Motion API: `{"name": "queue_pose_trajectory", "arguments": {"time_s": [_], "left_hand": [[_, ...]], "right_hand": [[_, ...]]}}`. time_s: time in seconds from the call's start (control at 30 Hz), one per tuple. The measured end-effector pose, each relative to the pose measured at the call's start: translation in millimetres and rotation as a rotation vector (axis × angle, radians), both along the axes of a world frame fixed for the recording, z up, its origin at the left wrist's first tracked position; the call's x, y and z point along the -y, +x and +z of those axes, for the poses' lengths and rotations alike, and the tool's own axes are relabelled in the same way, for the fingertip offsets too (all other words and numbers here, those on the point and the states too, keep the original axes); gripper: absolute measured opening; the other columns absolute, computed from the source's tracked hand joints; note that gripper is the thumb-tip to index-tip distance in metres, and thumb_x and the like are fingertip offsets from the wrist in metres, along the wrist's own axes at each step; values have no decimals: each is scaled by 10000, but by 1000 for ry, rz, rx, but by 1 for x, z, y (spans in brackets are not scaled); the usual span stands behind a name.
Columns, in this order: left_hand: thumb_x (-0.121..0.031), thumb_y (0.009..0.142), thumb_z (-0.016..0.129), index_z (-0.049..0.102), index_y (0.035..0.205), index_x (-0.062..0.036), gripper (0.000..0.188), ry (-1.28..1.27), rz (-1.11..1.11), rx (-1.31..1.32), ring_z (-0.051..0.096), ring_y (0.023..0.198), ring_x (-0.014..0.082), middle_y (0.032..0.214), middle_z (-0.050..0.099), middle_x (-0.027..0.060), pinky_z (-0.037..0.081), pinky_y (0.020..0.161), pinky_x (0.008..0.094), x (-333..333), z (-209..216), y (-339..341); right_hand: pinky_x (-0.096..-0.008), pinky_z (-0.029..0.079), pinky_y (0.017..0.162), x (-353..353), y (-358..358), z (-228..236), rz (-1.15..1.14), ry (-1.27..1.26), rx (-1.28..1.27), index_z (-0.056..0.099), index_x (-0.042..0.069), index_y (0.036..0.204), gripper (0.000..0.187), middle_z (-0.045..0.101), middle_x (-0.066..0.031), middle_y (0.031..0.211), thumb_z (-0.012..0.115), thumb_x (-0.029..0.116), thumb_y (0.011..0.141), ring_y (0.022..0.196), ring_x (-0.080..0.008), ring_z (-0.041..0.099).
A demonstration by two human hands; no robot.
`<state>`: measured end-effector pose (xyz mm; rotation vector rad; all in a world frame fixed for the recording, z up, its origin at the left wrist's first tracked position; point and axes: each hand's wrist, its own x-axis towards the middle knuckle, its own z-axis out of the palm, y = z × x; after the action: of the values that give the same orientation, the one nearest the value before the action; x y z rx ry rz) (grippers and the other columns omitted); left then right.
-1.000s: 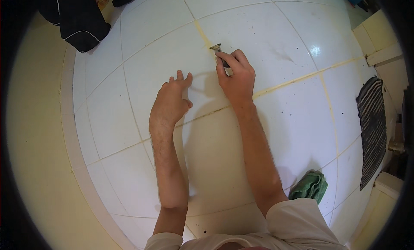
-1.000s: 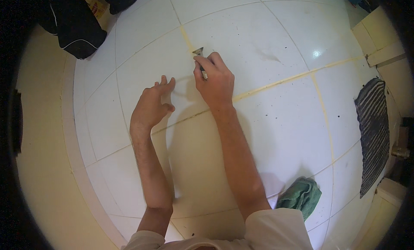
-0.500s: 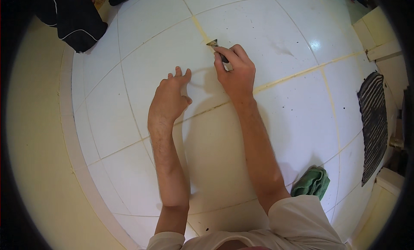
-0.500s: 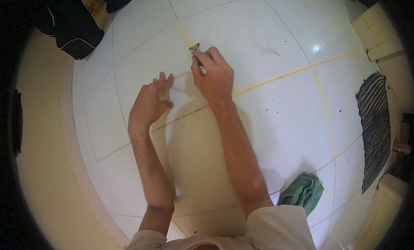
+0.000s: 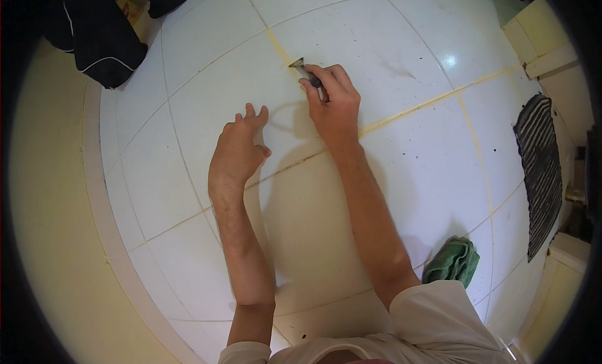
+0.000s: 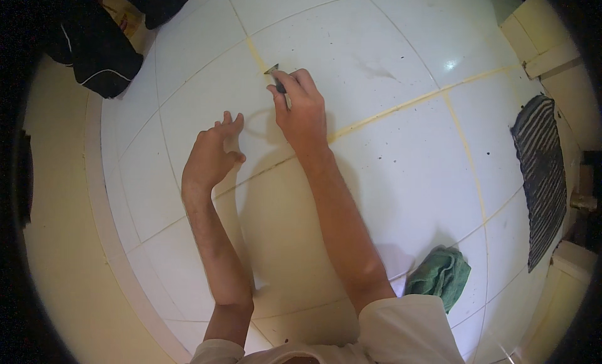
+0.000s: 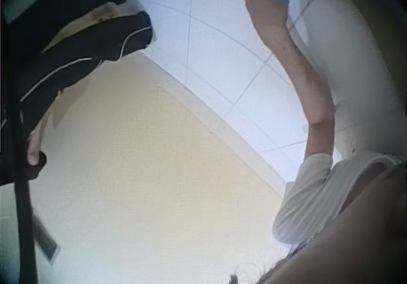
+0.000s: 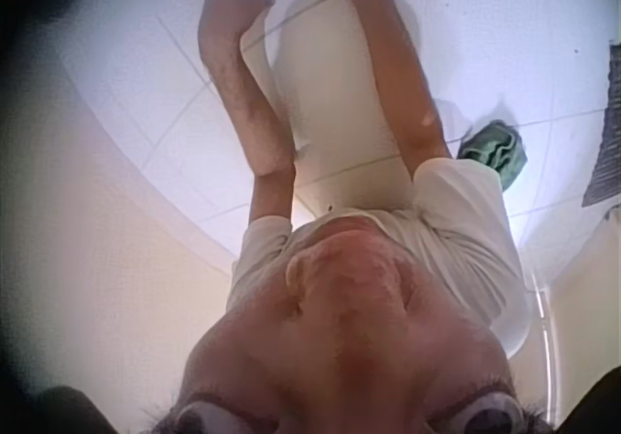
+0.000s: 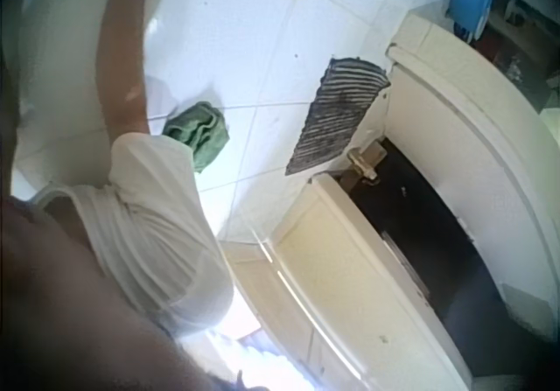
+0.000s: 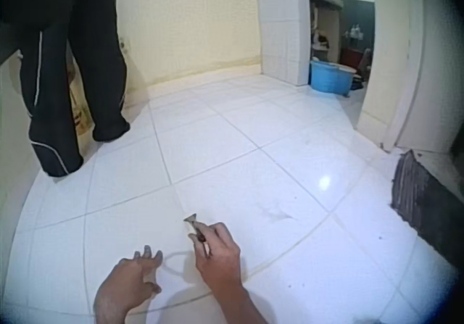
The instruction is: The person uses a hand scraper to remove debris from the grout lines between floor tiles.
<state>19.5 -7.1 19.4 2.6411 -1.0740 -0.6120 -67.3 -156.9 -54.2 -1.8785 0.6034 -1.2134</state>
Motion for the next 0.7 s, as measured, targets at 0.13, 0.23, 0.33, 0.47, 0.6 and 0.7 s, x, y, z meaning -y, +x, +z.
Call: {"name": "queue_pose_trajectory", "arguments": {"time_s": [0.13,0.23,0.33,0.47,0.6,0.7], "left_hand": [[63,649,807,556,1454,-160,873,-1,10,-23,415,1440,378,1528,444,202,434,1148,430,2,1,0],[57,648,813,553,1457,-161,877,-13,9,-27,407,1443,383,1527,444,204,429,1153,429,0,0,2],[45,649,822,551,1458,-157,877,-18,4,-25,400,1445,388,1525,446,208,423,1157,424,-1,-1,2],[29,650,834,551,1459,-157,877,-29,-10,-19,398,1443,394,1520,449,218,421,1158,420,0,-6,3],[21,654,838,551,1462,-166,878,-6,-17,-23,402,1440,399,1520,445,229,425,1151,424,-1,-5,4],[84,633,814,565,1431,-110,858,-53,-54,5,429,1401,429,1479,459,284,488,1098,429,-1,-5,3]], "right_hand": [[-331,518,582,-1,-2,4,41,59,40,701,-15,1072,251,607,-102,935,763,-50,831,747,-213,645],[-305,517,553,-1,0,4,64,46,70,701,-22,1048,234,618,-97,936,767,-55,825,731,-187,650],[-305,534,579,0,0,6,66,45,122,699,-26,1041,231,623,-94,929,774,-46,824,718,-198,649],[-311,566,629,5,1,0,145,80,197,683,-17,1076,236,667,-117,968,713,-75,850,749,-211,695],[-321,600,704,1,3,-4,241,166,151,662,-18,1111,255,702,-141,1029,631,-104,873,829,-216,741],[-331,605,735,2,1,-3,247,151,163,656,-26,1112,249,711,-143,1026,611,-103,880,867,-224,753]]}}
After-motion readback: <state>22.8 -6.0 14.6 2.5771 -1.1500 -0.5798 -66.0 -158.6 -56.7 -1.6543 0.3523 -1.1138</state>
